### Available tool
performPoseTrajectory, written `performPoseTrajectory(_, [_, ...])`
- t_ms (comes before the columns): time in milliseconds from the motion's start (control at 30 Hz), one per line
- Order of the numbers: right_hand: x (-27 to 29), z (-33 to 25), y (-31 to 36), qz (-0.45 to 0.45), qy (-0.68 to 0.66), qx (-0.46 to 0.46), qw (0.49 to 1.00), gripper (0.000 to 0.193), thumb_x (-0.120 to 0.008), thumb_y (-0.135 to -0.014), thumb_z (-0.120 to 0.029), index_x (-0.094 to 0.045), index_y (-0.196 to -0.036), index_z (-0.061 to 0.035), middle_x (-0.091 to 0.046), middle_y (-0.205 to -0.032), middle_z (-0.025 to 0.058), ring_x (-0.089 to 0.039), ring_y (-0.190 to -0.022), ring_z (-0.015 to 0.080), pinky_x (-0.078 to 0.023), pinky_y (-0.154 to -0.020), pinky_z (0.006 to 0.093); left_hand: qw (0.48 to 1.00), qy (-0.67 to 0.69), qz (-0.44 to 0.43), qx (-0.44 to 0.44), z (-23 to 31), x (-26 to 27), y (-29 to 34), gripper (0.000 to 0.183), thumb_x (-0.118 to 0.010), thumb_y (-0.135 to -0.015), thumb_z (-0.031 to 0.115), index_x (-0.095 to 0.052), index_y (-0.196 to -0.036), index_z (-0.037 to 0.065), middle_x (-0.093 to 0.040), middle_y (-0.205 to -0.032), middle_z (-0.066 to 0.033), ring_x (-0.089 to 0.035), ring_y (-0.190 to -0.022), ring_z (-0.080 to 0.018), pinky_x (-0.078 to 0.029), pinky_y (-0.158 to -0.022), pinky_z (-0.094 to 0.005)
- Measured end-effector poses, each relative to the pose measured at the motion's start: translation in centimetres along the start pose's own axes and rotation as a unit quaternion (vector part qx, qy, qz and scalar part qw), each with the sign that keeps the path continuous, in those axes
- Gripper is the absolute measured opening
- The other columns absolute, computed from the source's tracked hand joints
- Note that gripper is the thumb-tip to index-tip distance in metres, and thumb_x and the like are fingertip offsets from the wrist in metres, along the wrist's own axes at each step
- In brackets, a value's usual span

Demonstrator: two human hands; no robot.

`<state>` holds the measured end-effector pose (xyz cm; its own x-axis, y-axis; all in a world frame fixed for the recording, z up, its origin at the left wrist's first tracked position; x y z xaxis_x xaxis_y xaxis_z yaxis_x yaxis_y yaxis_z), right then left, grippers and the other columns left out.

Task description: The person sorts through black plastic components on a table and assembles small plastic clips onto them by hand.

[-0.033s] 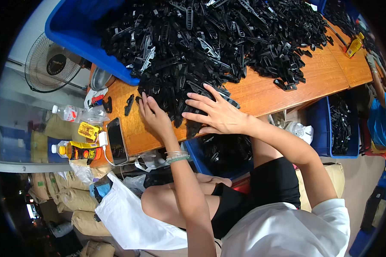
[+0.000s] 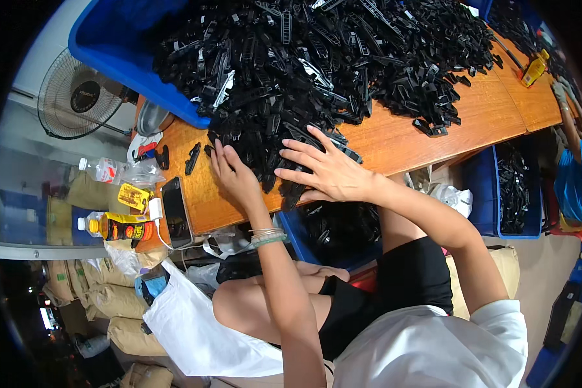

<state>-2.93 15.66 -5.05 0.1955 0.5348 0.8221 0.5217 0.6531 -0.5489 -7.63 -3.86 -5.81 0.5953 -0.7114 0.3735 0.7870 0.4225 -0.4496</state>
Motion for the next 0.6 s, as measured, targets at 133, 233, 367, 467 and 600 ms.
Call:
performPoseTrajectory(133, [-0.2,-0.1,-0.2,0.001,0.019,0.002,1.0,0.066,-0.065,-0.079,-0.047,-0.046,-0.136,-0.0199,-0.046,-0.136,0.014,-0.034,-0.136,0.0304,-0.017,-0.113,0.0607,0.987,-0.162,-0.005,-0.015,0.1,0.3,0.5,0.052,-0.035,-0.102,0.039,-0.048,-0.137,0.002,-0.046,-0.141,-0.0206,-0.042,-0.13,-0.0346,-0.032,-0.108,-0.0386])
performPoseTrajectory(233, [-0.2,-0.2,-0.3,-0.026,0.013,0.015,0.999,0.051,-0.064,-0.083,-0.043,-0.055,-0.129,-0.0231,-0.046,-0.137,0.0127,-0.032,-0.138,0.0306,-0.014,-0.113,0.0618,0.995,-0.088,0.048,-0.003,0.2,1.0,0.5,0.053,-0.034,-0.103,0.037,-0.045,-0.138,-0.001,-0.045,-0.14,-0.0229,-0.044,-0.129,-0.0355,-0.033,-0.107,-0.0392])
performPoseTrajectory(367, [-0.1,-0.3,-0.6,-0.033,0.024,0.012,0.999,0.048,-0.065,-0.083,-0.038,-0.056,-0.128,-0.0216,-0.046,-0.137,0.0125,-0.031,-0.138,0.0302,-0.013,-0.113,0.0624,0.992,0.046,0.118,-0.011,0.1,3.1,2.3,0.043,-0.037,-0.103,0.025,-0.053,-0.129,-0.006,-0.05,-0.135,-0.024,-0.047,-0.125,-0.0348,-0.034,-0.105,-0.0428])
performPoseTrajectory(467, [0.1,0.1,0.1,-0.022,0.028,-0.019,0.999,0.051,-0.068,-0.081,-0.034,-0.055,-0.128,-0.0188,-0.046,-0.138,0.0121,-0.032,-0.138,0.0296,-0.013,-0.113,0.0633,0.993,0.077,0.074,0.053,1.8,4.6,7.1,0.029,-0.055,-0.096,0.015,-0.063,-0.116,-0.005,-0.058,-0.12,-0.019,-0.052,-0.117,-0.0315,-0.04,-0.098,-0.0412])
performPoseTrajectory(600, [-0.1,0.0,0.0,-0.023,0.03,-0.021,0.999,0.061,-0.066,-0.081,-0.041,-0.049,-0.136,-0.0204,-0.045,-0.14,0.0116,-0.032,-0.138,0.0293,-0.011,-0.112,0.0651,1.0,-0.021,0.01,-0.005,2.6,5.3,11.3,0.018,-0.068,-0.084,0.004,-0.069,-0.101,-0.002,-0.06,-0.101,-0.0127,-0.055,-0.102,-0.0284,-0.044,-0.09,-0.0398])
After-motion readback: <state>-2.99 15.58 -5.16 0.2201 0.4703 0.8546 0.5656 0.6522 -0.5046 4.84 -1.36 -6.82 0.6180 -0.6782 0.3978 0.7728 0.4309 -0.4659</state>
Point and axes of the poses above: each hand's wrist, its own y-axis away from the middle knuckle, its own x-axis out of the back of the hand, z = x × y, the point moved 1 cm from there along -y, towards the middle knuckle
